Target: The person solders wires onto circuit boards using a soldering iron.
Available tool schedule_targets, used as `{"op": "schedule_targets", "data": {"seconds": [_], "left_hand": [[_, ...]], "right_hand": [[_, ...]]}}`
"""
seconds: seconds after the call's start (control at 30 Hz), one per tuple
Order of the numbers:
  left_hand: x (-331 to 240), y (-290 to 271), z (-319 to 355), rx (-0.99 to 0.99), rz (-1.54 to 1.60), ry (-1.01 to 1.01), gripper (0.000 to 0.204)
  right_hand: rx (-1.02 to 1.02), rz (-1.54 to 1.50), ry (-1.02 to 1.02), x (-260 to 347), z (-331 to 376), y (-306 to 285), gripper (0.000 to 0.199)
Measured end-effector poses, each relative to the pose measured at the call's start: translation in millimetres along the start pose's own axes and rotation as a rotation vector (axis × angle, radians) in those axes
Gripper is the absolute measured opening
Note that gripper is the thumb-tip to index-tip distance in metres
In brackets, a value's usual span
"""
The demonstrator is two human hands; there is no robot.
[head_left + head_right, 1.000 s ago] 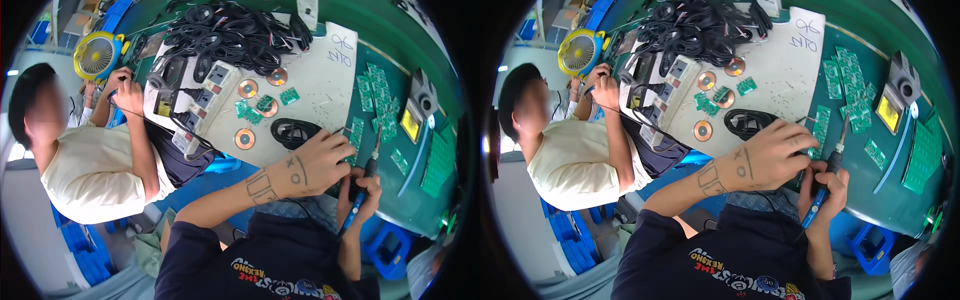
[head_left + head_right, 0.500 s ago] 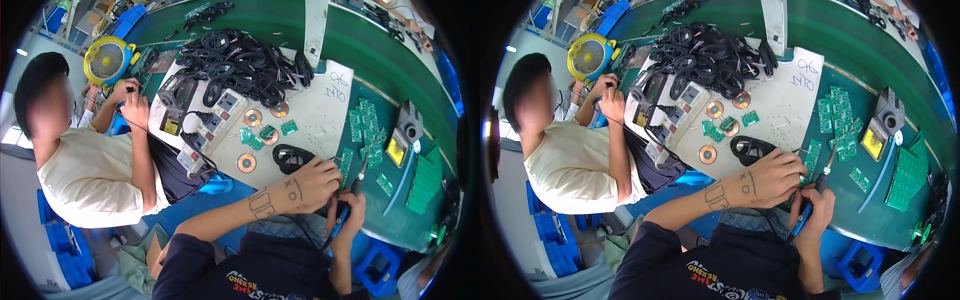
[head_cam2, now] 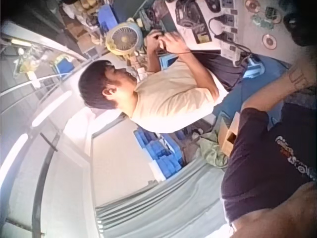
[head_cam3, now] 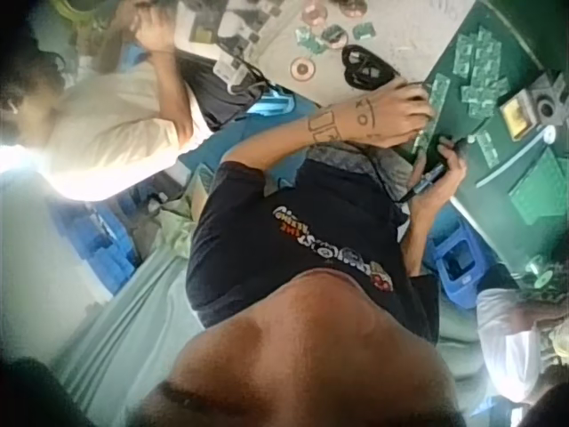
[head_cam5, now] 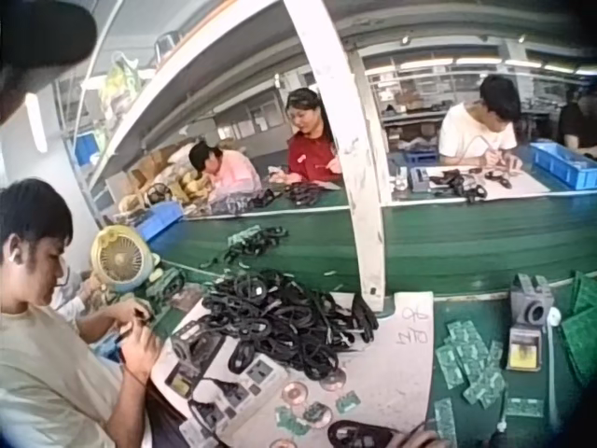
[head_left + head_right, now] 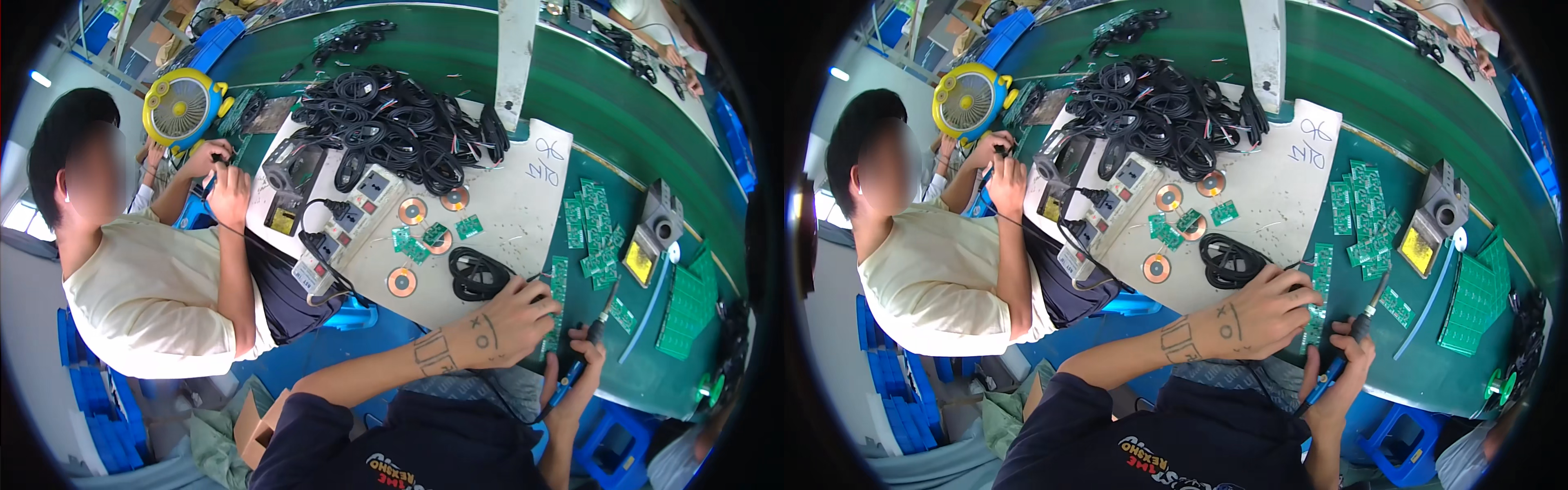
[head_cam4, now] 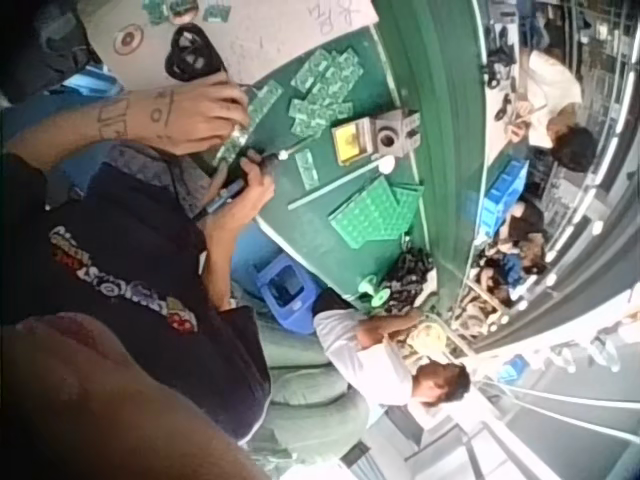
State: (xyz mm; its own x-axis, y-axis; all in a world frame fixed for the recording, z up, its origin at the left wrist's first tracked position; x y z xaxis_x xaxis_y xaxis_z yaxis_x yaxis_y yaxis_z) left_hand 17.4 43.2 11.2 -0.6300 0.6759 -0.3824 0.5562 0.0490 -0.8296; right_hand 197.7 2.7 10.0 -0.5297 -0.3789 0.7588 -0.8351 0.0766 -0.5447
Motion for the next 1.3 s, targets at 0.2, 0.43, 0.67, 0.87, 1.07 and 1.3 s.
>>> {"op": "schedule_targets", "data": {"seconds": [0.2, 0.43, 0.67, 0.87, 1.07, 1.3], "left_hand": [[-4, 9, -1, -0.022, -0.013, -0.007, 0.011], [1, 12, -7, -0.138, 0.101, 0.062, 0.018], [5, 4, -9, -0.114, 0.249, -0.038, 0.016], [6, 5, -9, -0.111, 0.242, -0.077, 0.017], [1, 9, -9, -0.122, 0.183, -0.074, 0.016], [-2, 10, -11, -0.147, 0.161, -0.115, 0.017]], "right_hand": [[-0.012, 0.092, 0.009, -1, -2, -13, 0.041], [-0.037, 0.05, -0.017, -16, 12, -30, 0.036], [-0.223, 0.035, -0.069, -7, 13, -48, 0.033], [-0.224, -0.037, -0.057, -7, 19, -55, 0.032], [-0.156, -0.128, -0.031, -11, 16, -56, 0.029], [-0.037, -0.111, 0.007, -7, 18, -62, 0.03]]}}
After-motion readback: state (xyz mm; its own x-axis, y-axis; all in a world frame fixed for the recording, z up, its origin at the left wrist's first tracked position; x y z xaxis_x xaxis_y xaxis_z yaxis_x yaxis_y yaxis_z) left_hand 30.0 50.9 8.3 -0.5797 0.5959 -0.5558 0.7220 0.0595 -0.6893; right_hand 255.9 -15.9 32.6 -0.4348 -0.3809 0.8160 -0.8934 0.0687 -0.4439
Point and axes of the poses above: each hand's wrist, its own z-axis away from the middle knuckle, its own y-axis out of the palm, x = y × z, the point moved 4 cm from there along -z, towards the middle knuckle, and after that the axes turned 4 degrees about -z, right-handed, at the moved point
